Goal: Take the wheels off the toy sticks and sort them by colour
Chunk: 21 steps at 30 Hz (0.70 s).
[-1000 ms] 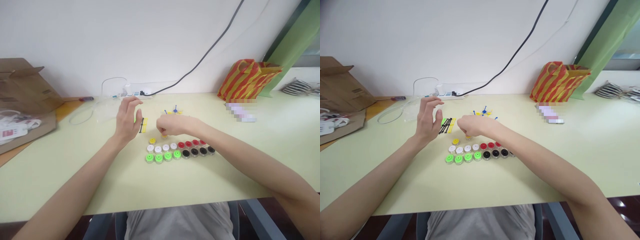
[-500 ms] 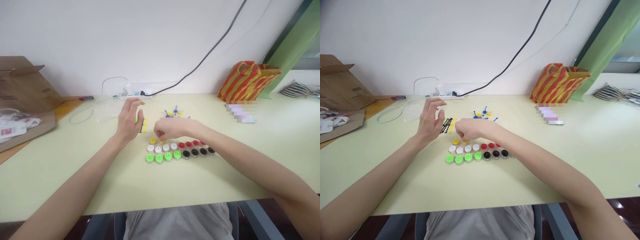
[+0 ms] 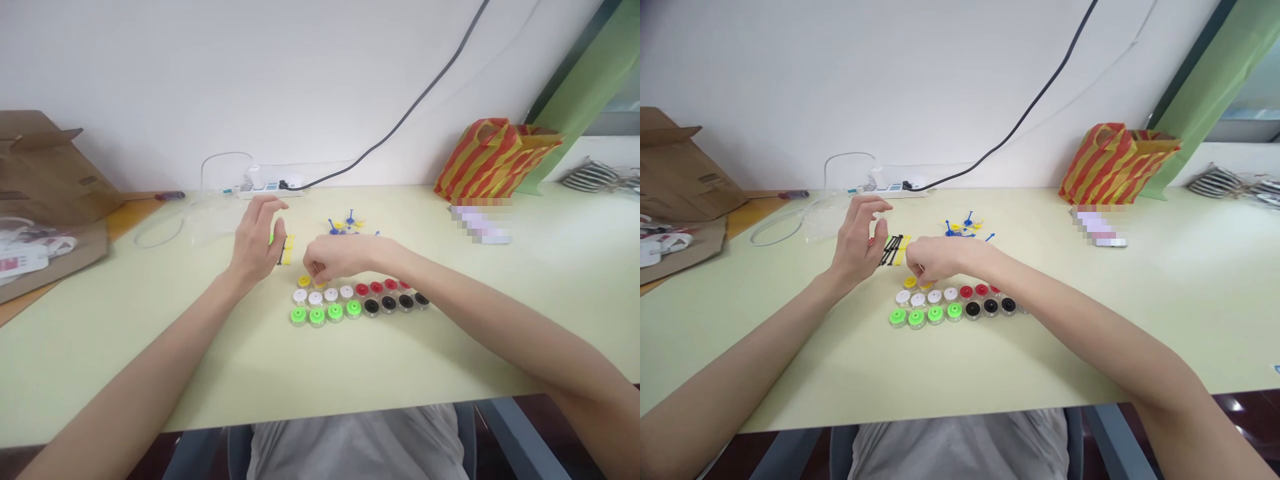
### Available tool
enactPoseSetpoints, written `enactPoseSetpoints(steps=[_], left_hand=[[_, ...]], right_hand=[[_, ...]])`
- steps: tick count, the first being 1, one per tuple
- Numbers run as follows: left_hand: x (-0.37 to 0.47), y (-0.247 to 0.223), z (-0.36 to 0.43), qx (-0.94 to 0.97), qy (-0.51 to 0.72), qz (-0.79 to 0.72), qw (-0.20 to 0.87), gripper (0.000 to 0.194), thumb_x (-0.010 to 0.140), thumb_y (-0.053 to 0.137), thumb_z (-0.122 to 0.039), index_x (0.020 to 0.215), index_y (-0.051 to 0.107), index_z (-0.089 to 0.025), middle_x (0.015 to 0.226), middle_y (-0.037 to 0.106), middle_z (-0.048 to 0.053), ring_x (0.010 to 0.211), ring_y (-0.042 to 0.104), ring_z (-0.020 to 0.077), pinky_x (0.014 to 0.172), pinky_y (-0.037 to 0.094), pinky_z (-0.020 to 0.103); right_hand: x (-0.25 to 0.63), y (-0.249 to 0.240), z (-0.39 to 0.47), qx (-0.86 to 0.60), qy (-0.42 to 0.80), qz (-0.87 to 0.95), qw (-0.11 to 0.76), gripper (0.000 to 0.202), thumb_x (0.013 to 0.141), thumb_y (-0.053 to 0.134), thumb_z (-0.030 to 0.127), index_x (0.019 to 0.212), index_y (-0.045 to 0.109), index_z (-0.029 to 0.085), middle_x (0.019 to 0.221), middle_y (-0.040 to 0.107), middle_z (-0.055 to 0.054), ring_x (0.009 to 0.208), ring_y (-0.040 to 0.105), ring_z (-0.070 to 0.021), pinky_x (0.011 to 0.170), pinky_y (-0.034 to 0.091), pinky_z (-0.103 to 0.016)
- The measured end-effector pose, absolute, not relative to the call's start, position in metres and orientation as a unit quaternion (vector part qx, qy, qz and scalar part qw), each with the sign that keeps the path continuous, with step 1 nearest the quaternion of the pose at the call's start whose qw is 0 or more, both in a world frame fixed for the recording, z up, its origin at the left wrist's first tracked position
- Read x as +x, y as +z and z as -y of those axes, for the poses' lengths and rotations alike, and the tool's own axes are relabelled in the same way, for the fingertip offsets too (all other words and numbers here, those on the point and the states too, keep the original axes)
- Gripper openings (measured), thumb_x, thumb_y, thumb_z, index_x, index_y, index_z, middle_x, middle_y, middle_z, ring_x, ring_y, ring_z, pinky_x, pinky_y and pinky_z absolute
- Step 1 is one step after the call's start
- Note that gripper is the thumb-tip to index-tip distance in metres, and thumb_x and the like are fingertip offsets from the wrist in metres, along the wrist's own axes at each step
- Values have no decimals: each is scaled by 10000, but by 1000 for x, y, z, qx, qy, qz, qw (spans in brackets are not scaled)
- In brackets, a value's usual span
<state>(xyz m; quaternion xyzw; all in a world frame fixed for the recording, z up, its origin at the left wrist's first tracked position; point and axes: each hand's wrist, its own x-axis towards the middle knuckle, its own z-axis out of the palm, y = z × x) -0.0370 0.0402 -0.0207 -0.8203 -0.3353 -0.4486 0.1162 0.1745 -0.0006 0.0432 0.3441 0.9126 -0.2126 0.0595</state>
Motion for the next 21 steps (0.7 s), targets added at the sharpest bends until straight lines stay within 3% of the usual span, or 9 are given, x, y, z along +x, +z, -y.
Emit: enactPoseSetpoints(steps=[5, 12, 16, 21], left_hand=[[-37, -21, -40, -820, -448, 336, 121, 253, 1086, 373, -281, 1254, 553, -224, 1252, 611, 159, 1183, 601, 284, 975, 539, 451], [-37, -21, -40, -820, -448, 336, 117, 253, 1083, 374, -277, 1247, 559, -224, 1242, 628, 158, 1158, 613, 283, 959, 539, 451], [-36, -20, -40, -821, -446, 337, 116, 249, 1080, 378, -279, 1243, 559, -225, 1235, 632, 160, 1160, 614, 286, 957, 540, 454], [-36, -20, -40, -822, -444, 338, 118, 254, 1082, 378, -274, 1254, 556, -217, 1245, 631, 164, 1165, 609, 285, 954, 539, 453]], right_hand=[[178, 47, 1, 363, -217, -905, 40, 122, 937, 678, 193, 819, 675, 163, 799, 695, -22, 618, 542, -124, 609, 376, -284], [178, 44, -4, 350, -174, -921, -12, 207, 950, 614, 80, 1056, 779, 145, 1019, 770, -88, 763, 632, -152, 669, 411, -270], [172, 36, -3, 321, -186, -928, 20, 232, 940, 616, 75, 1043, 808, 154, 1044, 780, -88, 777, 649, -167, 658, 414, -274], [181, 38, -9, 380, -98, -920, -18, 307, 946, 568, 65, 1134, 789, 165, 1095, 758, -116, 877, 669, -207, 702, 412, -291]])
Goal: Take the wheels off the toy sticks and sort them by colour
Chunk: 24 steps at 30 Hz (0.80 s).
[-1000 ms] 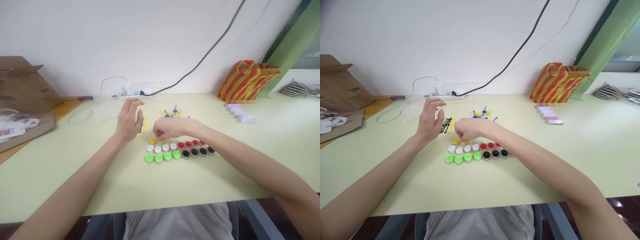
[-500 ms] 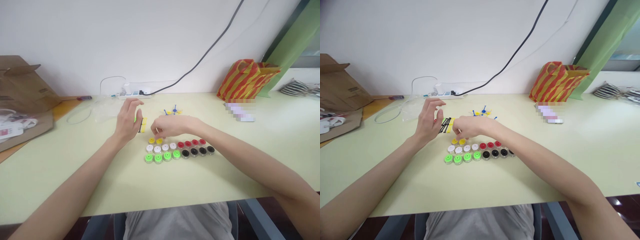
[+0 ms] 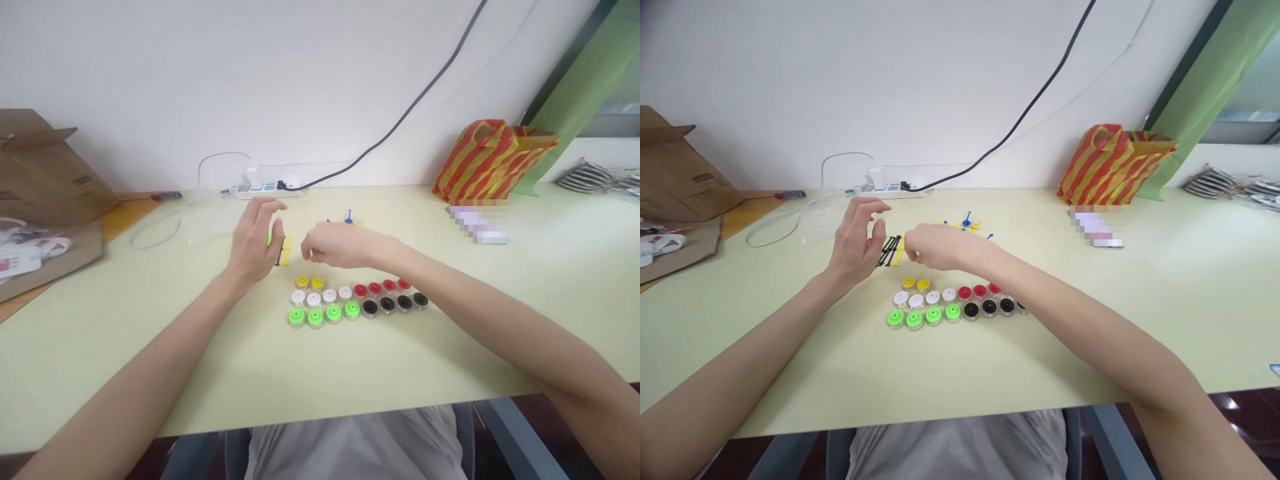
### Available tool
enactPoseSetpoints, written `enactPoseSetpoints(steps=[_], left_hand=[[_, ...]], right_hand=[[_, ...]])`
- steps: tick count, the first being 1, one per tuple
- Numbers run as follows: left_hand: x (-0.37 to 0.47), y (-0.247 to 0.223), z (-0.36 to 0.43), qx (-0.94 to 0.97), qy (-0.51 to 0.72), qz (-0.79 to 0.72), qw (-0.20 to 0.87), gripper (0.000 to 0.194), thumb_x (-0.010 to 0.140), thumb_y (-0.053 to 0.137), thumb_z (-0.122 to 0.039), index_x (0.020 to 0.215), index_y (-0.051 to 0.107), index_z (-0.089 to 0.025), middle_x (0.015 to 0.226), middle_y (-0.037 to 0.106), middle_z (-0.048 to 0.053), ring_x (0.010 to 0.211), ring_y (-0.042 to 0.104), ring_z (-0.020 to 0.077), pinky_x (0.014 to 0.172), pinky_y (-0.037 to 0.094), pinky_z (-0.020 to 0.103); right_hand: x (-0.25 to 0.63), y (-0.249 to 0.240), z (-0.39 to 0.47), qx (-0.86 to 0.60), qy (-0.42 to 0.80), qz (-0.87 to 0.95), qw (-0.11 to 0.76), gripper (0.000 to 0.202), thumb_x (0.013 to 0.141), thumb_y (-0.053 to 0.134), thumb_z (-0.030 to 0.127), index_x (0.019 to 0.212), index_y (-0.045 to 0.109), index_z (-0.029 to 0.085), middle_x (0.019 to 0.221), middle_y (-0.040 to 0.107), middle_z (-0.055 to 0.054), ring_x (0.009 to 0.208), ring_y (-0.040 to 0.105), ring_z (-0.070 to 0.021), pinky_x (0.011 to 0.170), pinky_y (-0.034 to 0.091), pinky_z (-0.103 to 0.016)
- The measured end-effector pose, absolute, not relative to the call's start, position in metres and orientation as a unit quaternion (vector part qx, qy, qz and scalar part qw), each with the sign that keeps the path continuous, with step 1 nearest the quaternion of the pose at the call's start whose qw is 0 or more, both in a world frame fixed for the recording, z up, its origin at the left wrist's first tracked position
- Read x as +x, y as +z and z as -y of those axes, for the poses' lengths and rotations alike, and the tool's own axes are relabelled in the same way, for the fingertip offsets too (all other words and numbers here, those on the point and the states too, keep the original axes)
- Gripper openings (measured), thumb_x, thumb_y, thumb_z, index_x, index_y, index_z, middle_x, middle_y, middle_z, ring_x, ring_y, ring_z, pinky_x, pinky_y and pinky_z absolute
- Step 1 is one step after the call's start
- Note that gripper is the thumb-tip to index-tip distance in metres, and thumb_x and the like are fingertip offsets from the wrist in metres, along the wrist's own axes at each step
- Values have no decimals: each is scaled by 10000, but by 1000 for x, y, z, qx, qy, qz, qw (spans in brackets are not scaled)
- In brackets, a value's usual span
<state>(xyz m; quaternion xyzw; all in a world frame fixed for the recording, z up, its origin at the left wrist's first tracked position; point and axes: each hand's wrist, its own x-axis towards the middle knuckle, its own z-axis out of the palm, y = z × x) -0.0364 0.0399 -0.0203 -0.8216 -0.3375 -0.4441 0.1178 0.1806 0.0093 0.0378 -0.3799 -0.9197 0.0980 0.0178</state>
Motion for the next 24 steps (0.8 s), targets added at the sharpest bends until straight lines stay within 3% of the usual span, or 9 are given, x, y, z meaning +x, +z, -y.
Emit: enactPoseSetpoints(steps=[3, 7, 13, 18, 20, 24], left_hand=[[-37, -20, -40, -821, -445, 337, 117, 251, 1079, 387, -275, 1255, 558, -221, 1248, 632, 158, 1178, 608, 286, 974, 533, 455], [-37, -20, -40, -823, -449, 330, 114, 245, 1072, 396, -272, 1250, 560, -235, 1237, 639, 150, 1162, 615, 291, 991, 521, 465], [-36, -22, -41, -829, -437, 332, 105, 242, 1056, 416, -251, 1250, 560, -240, 1218, 649, 142, 1133, 620, 291, 971, 518, 467], [-35, -25, -41, -834, -427, 335, 97, 256, 1043, 434, -231, 1263, 563, -227, 1227, 654, 142, 1137, 625, 289, 943, 536, 453], [-35, -25, -41, -835, -424, 336, 95, 258, 1041, 436, -226, 1266, 563, -226, 1228, 655, 140, 1134, 627, 288, 914, 544, 441], [-35, -26, -41, -838, -422, 335, 90, 252, 1041, 444, -224, 1265, 560, -225, 1236, 654, 135, 1130, 636, 281, 889, 548, 424]], right_hand=[[199, 40, -26, -430, 43, 901, 50, 293, 969, 568, 93, 1162, 775, 169, 1153, 751, -129, 963, 673, -226, 739, 416, -300], [235, 33, -62, -502, -7, 862, 78, 387, 927, 541, 14, 1204, 764, 165, 1186, 761, -131, 1014, 676, -245, 754, 418, -313], [278, 12, -98, -546, 78, 833, 44, 305, 900, 631, 37, 1142, 777, 150, 1158, 778, -119, 930, 694, -218, 754, 464, -289], [275, -1, -103, -555, 28, 828, 74, 338, 943, 675, 130, 1274, 732, 155, 1265, 739, -149, 1083, 677, -250, 819, 465, -302], [274, -6, -105, -559, 28, 826, 68, 317, 926, 688, 128, 1235, 754, 150, 1280, 733, -157, 1115, 672, -259, 830, 464, -299], [280, -13, -111, -573, 45, 816, 65, 223, 867, 722, 101, 1074, 798, 132, 1179, 772, -151, 989, 704, -240, 774, 467, -285]])
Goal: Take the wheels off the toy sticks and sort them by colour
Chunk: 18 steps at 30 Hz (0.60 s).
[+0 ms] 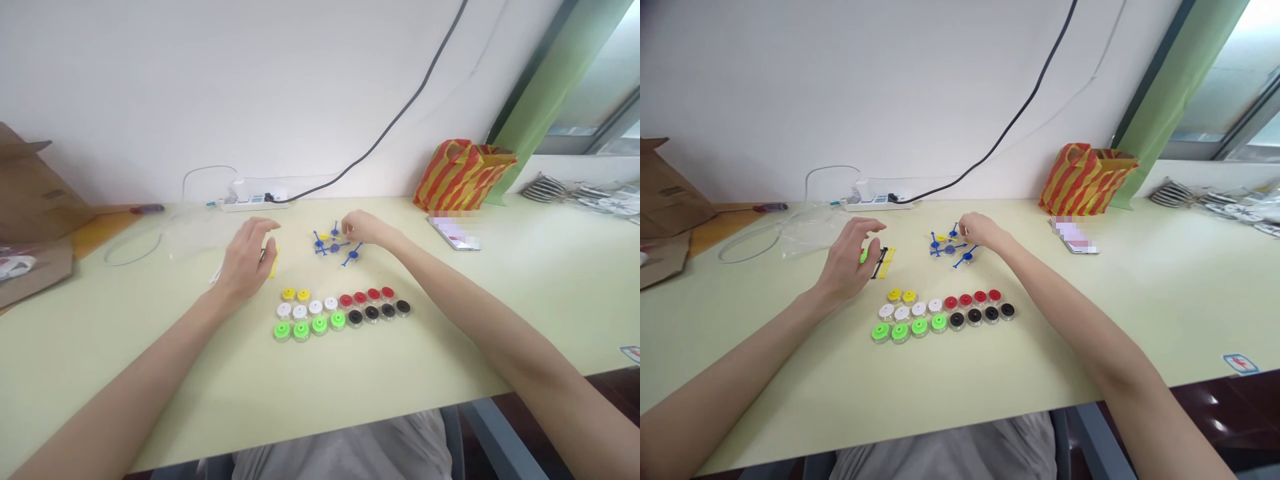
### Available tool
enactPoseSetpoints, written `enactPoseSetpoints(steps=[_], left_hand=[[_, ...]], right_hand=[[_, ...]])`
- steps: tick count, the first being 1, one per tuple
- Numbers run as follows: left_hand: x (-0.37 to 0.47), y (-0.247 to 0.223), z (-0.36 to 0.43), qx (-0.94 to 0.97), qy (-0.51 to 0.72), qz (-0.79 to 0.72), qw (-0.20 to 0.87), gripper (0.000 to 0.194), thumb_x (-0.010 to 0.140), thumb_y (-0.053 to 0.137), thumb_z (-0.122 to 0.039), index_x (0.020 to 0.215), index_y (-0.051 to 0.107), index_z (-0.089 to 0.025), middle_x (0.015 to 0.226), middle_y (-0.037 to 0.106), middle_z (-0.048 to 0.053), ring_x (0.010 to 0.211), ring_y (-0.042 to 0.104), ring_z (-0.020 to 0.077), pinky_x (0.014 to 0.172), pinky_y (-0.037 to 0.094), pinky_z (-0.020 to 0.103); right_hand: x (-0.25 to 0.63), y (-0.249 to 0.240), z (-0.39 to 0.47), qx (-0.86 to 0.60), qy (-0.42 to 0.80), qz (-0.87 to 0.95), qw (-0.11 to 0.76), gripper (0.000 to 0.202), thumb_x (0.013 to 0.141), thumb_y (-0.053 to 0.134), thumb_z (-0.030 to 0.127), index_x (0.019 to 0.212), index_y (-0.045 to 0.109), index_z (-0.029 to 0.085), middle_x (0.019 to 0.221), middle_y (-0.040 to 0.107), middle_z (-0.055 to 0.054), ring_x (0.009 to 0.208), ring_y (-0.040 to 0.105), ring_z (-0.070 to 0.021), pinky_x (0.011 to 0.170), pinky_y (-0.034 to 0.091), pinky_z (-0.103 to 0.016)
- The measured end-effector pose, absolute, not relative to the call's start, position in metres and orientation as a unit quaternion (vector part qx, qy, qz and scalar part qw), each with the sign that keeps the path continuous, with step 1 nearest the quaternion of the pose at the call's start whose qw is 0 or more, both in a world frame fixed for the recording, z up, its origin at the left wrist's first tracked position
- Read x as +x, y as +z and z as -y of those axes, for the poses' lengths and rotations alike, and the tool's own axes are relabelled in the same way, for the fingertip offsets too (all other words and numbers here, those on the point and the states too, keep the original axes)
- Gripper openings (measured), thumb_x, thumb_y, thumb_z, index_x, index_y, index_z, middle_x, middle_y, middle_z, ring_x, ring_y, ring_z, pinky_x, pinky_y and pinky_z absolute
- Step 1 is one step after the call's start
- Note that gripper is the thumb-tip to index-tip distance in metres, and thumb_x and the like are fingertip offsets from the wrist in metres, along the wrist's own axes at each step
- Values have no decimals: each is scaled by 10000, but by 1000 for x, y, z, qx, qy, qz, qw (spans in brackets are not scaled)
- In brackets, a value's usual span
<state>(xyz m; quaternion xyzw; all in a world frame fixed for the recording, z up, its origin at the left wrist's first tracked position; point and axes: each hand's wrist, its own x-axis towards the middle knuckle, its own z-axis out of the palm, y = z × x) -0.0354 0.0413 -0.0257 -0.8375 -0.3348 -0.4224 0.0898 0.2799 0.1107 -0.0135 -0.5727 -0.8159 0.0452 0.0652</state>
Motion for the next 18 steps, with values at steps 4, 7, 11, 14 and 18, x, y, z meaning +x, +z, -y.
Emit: enactPoseSetpoints(steps=[4, 7, 11, 14, 18], left_hand=[[-35, -25, -40, -838, -424, 330, 91, 249, 1041, 439, -222, 1259, 559, -222, 1217, 655, 137, 1117, 638, 284, 917, 546, 441], [-34, -25, -40, -838, -424, 330, 90, 255, 1035, 440, -220, 1261, 557, -230, 1215, 654, 134, 1125, 636, 288, 963, 536, 460], [-33, -25, -39, -841, -422, 327, 88, 258, 1035, 435, -221, 1261, 559, -225, 1216, 652, 140, 1131, 633, 292, 979, 531, 471], [-34, -26, -40, -842, -422, 326, 89, 256, 1041, 427, -221, 1259, 562, -215, 1217, 656, 148, 1131, 631, 293, 964, 536, 473], [-32, -26, -40, -840, -426, 328, 76, 246, 1047, 463, -242, 1267, 573, -223, 1216, 663, 129, 1138, 633, 272, 940, 544, 438]], right_hand=[[288, -14, -111, -582, 53, 807, 84, 216, 833, 684, 39, 995, 799, 123, 1092, 800, -133, 908, 715, -215, 748, 476, -270], [291, -8, -110, -592, 36, 797, 115, 272, 845, 605, 7, 1013, 789, 115, 1096, 795, -147, 947, 713, -226, 785, 481, -280], [289, 1, -107, -591, -1, 790, 162, 292, 902, 557, 45, 1101, 763, 104, 1173, 755, -174, 1069, 680, -256, 900, 479, -320], [284, 5, -105, -570, -20, 787, 236, 274, 929, 546, 75, 1117, 744, 105, 1243, 711, -187, 1113, 658, -255, 955, 479, -341], [266, 9, -100, -479, 102, 787, 375, 138, 913, 611, 143, 958, 741, 134, 1065, 760, -122, 981, 690, -208, 914, 507, -321]])
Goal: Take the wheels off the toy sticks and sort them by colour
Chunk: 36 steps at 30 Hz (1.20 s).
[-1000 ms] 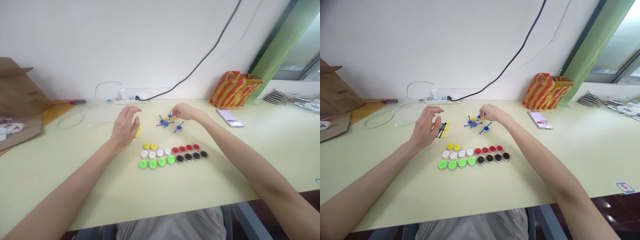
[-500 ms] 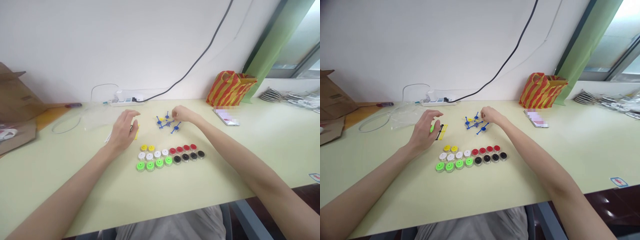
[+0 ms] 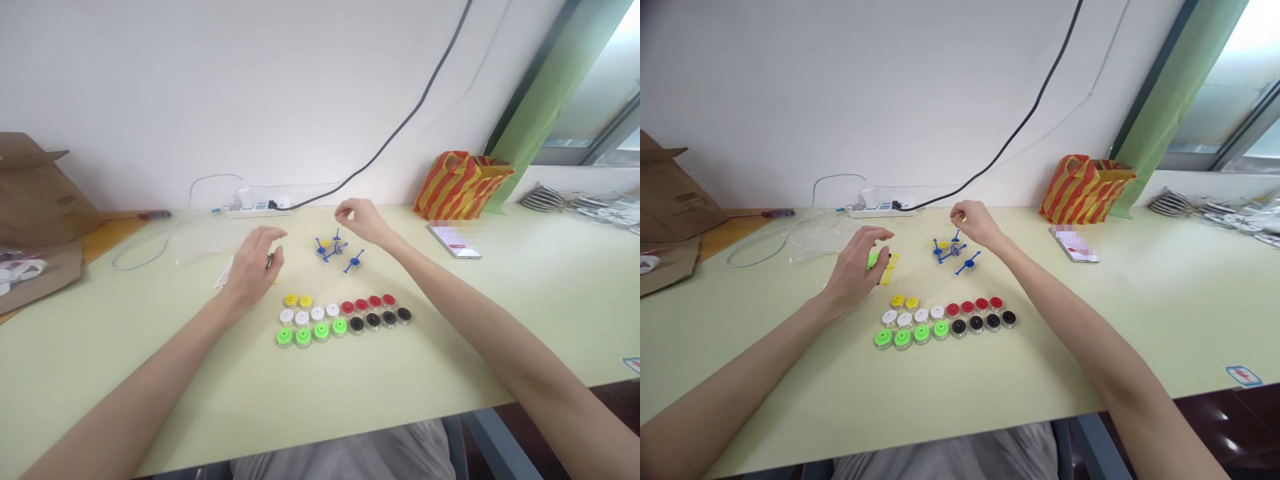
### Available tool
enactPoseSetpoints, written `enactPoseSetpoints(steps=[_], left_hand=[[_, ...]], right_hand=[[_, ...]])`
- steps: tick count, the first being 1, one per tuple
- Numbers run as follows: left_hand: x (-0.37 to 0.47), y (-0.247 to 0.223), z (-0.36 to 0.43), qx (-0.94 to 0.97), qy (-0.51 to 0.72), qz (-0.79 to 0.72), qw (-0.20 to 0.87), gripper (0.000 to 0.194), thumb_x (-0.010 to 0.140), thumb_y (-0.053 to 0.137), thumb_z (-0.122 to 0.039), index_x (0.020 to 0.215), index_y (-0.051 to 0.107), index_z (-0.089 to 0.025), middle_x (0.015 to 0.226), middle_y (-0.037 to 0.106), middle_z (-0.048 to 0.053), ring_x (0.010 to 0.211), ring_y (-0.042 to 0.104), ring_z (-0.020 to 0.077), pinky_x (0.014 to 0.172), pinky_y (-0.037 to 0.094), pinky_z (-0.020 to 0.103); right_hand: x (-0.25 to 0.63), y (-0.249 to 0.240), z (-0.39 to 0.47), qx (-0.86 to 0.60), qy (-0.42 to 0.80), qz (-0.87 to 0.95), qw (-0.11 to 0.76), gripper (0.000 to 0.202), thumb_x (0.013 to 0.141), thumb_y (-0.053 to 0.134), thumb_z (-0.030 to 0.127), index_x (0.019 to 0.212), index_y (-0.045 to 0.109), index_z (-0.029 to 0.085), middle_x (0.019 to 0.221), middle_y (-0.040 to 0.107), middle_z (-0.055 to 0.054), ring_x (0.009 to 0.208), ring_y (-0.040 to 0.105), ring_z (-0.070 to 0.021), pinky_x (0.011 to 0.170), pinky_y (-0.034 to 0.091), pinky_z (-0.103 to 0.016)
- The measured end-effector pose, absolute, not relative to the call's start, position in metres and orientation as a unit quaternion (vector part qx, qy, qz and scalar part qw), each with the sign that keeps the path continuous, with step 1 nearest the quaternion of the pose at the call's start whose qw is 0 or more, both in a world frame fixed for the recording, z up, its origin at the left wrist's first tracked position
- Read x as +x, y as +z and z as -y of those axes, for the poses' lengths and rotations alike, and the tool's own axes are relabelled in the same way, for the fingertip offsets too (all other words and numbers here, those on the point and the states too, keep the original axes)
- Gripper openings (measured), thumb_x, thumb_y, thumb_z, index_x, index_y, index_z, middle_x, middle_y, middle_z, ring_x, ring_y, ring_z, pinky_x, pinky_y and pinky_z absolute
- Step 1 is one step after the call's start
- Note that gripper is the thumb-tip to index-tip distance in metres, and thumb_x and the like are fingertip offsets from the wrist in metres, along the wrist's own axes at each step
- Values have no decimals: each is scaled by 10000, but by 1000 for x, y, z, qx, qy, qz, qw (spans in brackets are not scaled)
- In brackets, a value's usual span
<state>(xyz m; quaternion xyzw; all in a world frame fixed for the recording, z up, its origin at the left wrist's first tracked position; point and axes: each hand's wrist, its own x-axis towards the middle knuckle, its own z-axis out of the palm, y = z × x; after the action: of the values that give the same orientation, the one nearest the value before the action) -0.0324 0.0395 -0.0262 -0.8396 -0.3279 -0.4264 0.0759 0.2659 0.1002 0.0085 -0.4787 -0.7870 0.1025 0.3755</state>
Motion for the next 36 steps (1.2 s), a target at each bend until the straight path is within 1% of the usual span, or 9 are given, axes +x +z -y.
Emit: enactPoseSetpoints(steps=[4, 7, 12, 15, 22, 25, 27, 31, 36], left_hand=[[-29, -27, -37, -840, -425, 337, 36, 306, 1049, 549, -299, 1345, 581, -232, 1147, 670, 85, 1067, 652, 237, 929, 542, 408], [-27, -28, -35, -834, -432, 344, 3, 355, 1033, 610, -340, 1376, 594, -250, 1078, 675, 57, 999, 660, 219, 908, 541, 389], [-23, -28, -34, -821, -449, 351, -25, 203, 1039, 605, -376, 1165, 676, -233, 1003, 672, 54, 911, 648, 203, 823, 537, 355], [-21, -25, -32, -806, -475, 351, -55, 181, 1026, 624, -392, 1041, 690, -224, 982, 679, 50, 868, 651, 190, 799, 547, 346], [-18, -22, -29, -779, -497, 366, -108, 240, 978, 687, -448, 919, 688, -215, 937, 705, 34, 867, 671, 183, 774, 553, 333], [-18, -22, -29, -770, -489, 384, -139, 264, 942, 721, -479, 930, 706, -216, 955, 738, 37, 867, 683, 189, 782, 552, 343], [-18, -22, -28, -763, -483, 401, -156, 301, 899, 760, -511, 917, 712, -214, 943, 753, 38, 816, 674, 184, 728, 538, 331], [-17, -19, -24, -759, -466, 412, -193, 340, 849, 803, -538, 880, 723, -209, 896, 770, 35, 775, 680, 184, 656, 509, 306], [-17, -10, -20, -759, -456, 372, -278, 293, 861, 814, -478, 878, 779, -187, 876, 807, 58, 827, 745, 221, 727, 556, 321]], right_hand=[[232, 7, -89, -407, 352, 711, 452, 163, 894, 705, 278, 956, 739, 131, 903, 778, -88, 819, 700, -172, 713, 493, -270], [206, 3, -75, -358, 489, 658, 448, 205, 878, 758, 323, 950, 726, 134, 858, 771, -74, 770, 692, -141, 649, 461, -235], [182, 2, -54, -326, 595, 593, 435, 450, 680, 968, 347, 860, 588, 189, 753, 713, 4, 695, 658, -121, 607, 480, -222], [179, 3, -49, -320, 606, 585, 435, 494, 656, 990, 374, 830, 563, 196, 744, 691, 9, 709, 659, -125, 642, 527, -239], [186, 6, -48, -304, 527, 668, 428, 271, 833, 835, 384, 951, 711, 174, 978, 724, -51, 850, 680, -147, 679, 533, -241], [185, 9, -45, -304, 467, 726, 403, 245, 819, 832, 355, 934, 725, 168, 928, 708, -32, 776, 641, -130, 624, 482, -231], [184, 11, -42, -310, 431, 755, 385, 198, 833, 806, 325, 885, 712, 159, 867, 697, -23, 724, 619, -122, 608, 459, -237], [181, 15, -39, -313, 365, 799, 362, 126, 887, 714, 243, 817, 657, 156, 841, 692, -24, 695, 621, -120, 646, 478, -261], [184, 17, -42, -283, 438, 769, 370, 156, 875, 727, 216, 789, 607, 163, 763, 641, 3, 622, 598, -102, 567, 418, -231]])
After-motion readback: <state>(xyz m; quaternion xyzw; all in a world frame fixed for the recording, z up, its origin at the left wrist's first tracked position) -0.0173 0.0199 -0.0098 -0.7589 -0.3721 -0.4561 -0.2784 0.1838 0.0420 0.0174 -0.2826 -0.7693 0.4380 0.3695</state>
